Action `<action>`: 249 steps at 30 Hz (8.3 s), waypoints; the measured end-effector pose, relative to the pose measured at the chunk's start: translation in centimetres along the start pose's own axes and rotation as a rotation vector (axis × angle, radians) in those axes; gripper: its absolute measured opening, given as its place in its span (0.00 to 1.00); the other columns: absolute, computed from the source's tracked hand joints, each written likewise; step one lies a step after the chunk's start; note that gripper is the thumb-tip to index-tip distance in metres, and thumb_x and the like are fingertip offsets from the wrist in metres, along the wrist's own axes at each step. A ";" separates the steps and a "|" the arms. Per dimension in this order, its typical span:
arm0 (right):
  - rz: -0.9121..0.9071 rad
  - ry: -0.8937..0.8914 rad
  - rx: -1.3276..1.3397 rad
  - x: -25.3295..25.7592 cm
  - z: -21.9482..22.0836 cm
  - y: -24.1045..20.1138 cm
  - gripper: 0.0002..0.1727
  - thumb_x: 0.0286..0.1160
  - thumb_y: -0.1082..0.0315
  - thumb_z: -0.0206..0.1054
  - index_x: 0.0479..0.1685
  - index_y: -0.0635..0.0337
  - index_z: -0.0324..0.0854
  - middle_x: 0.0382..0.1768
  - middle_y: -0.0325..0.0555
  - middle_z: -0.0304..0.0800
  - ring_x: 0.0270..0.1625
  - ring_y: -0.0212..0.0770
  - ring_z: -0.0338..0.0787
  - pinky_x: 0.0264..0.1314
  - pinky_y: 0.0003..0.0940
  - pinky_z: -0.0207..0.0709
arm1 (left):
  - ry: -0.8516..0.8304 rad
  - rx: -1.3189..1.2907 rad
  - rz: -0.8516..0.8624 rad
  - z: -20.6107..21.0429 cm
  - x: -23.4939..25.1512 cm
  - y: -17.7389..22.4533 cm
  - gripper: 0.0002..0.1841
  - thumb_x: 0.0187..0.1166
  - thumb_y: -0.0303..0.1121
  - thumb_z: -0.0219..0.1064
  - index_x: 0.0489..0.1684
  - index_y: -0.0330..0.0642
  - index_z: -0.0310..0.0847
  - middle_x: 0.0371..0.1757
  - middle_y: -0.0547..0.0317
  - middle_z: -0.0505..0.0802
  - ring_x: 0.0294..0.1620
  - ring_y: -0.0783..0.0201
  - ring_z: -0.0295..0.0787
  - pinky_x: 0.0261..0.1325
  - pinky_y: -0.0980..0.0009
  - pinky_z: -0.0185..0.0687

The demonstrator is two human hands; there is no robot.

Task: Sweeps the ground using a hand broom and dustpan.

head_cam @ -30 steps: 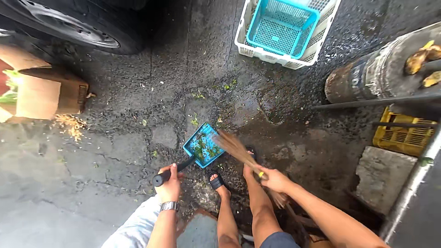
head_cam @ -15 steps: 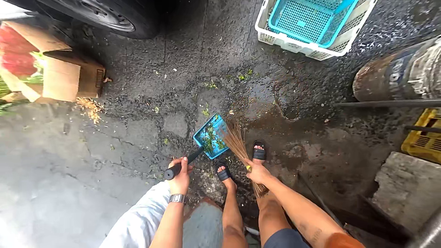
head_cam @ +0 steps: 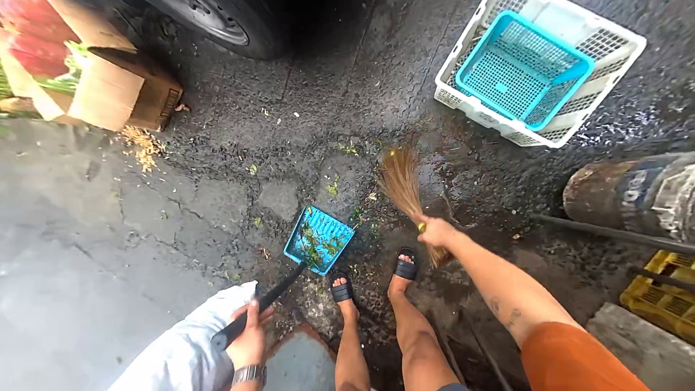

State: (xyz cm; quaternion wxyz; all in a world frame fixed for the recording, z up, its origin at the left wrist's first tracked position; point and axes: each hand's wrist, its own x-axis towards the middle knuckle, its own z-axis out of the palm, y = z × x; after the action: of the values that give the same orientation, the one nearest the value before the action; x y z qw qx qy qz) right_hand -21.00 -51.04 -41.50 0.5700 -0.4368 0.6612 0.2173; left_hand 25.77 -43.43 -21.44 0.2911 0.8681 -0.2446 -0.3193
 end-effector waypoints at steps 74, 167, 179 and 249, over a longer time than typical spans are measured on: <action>0.057 0.062 0.290 -2.2 8.5 -3.4 0.51 0.64 0.55 0.75 0.95 0.31 0.53 0.66 0.64 0.87 0.67 0.66 0.87 0.65 0.72 0.79 | -0.209 0.180 0.077 3.3 2.9 1.2 0.11 0.87 0.33 0.65 0.53 0.32 0.82 0.39 0.51 0.95 0.27 0.59 0.96 0.33 0.62 0.97; 0.307 -0.086 1.330 -15.5 44.3 -27.9 0.46 0.76 0.65 0.70 0.96 0.48 0.50 0.78 0.61 0.76 0.72 0.57 0.82 0.67 0.60 0.80 | -0.392 0.484 0.623 -16.5 8.8 -8.1 0.11 0.80 0.40 0.70 0.44 0.41 0.90 0.55 0.54 0.95 0.54 0.64 0.94 0.62 0.59 0.90; 0.175 0.053 1.001 -14.0 42.4 -27.6 0.50 0.71 0.66 0.74 0.96 0.50 0.50 0.77 0.63 0.77 0.75 0.57 0.81 0.74 0.60 0.77 | -0.439 0.500 0.465 -14.8 14.3 -8.0 0.11 0.82 0.42 0.71 0.51 0.45 0.88 0.58 0.58 0.94 0.50 0.63 0.94 0.58 0.53 0.90; -0.129 -0.353 -0.438 -6.8 6.7 -21.6 0.50 0.69 0.58 0.75 0.95 0.27 0.53 0.79 0.53 0.80 0.76 0.56 0.84 0.77 0.66 0.75 | 0.035 -0.144 -0.268 -3.7 9.6 -2.1 0.08 0.82 0.37 0.71 0.47 0.43 0.88 0.40 0.59 0.96 0.29 0.64 0.95 0.38 0.64 0.96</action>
State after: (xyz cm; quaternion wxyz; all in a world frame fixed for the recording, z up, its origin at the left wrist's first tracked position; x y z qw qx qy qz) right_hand 0.39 -54.83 -32.22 0.5809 -0.5462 0.4599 0.3909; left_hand 35.35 -46.53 -24.50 0.3117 0.8752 -0.0977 -0.3567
